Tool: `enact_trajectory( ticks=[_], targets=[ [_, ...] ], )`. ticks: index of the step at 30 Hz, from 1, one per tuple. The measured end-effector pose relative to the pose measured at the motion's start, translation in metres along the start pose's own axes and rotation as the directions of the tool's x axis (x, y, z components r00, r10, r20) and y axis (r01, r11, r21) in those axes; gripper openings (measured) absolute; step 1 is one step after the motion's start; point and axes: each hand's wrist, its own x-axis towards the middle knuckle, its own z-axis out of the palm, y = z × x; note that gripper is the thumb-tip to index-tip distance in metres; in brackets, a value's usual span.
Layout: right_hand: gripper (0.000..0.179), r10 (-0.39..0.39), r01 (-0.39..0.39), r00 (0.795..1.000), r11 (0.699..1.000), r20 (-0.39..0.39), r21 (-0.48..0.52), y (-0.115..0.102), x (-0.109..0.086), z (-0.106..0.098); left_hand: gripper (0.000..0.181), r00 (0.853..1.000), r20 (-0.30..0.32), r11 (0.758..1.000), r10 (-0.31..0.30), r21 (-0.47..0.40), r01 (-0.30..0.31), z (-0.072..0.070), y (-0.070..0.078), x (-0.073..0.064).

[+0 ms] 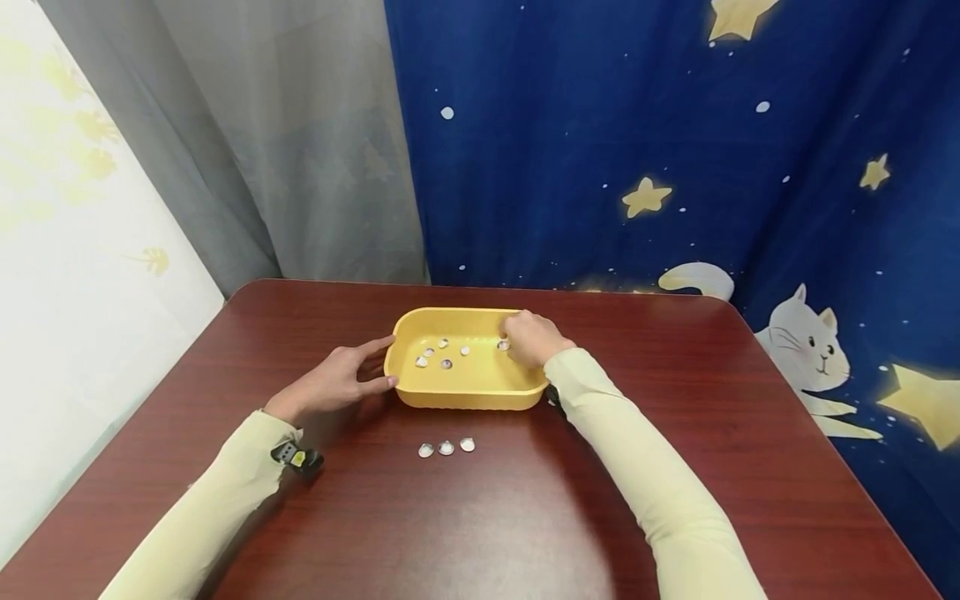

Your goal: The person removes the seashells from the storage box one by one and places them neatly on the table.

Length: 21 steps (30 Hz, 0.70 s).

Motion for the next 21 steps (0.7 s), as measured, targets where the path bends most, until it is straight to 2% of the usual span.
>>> enact_trajectory(
  ticks=[4, 9, 15, 21],
  targets=[
    [0.005, -0.005, 0.005, 1.000, 1.000, 0.003, -0.020, 0.000, 0.005, 0.006, 0.081, 1.000, -0.003, 1.000, -0.005, -0.003, 0.005, 0.001, -0.002, 0.001],
    [0.021, 0.018, -0.018, 1.000, 0.999, -0.007, -0.041, -0.001, 0.009, 0.012, 0.082, 1.000, -0.005, 1.000, -0.003, -0.015, 0.003, 0.001, -0.003, 0.002],
    [0.015, 0.066, -0.070, 0.996, 0.996, -0.064, -0.050, -0.001, 0.011, 0.016, 0.083, 1.000, -0.005, 1.000, -0.007, -0.005, 0.007, 0.001, -0.001, 0.001],
    [0.015, -0.007, 0.001, 0.998, 0.996, -0.066, -0.087, 0.000, 0.013, 0.019, 0.082, 1.000, -0.001, 1.000, -0.005, -0.013, 0.005, 0.001, -0.002, 0.001]
  ],
)
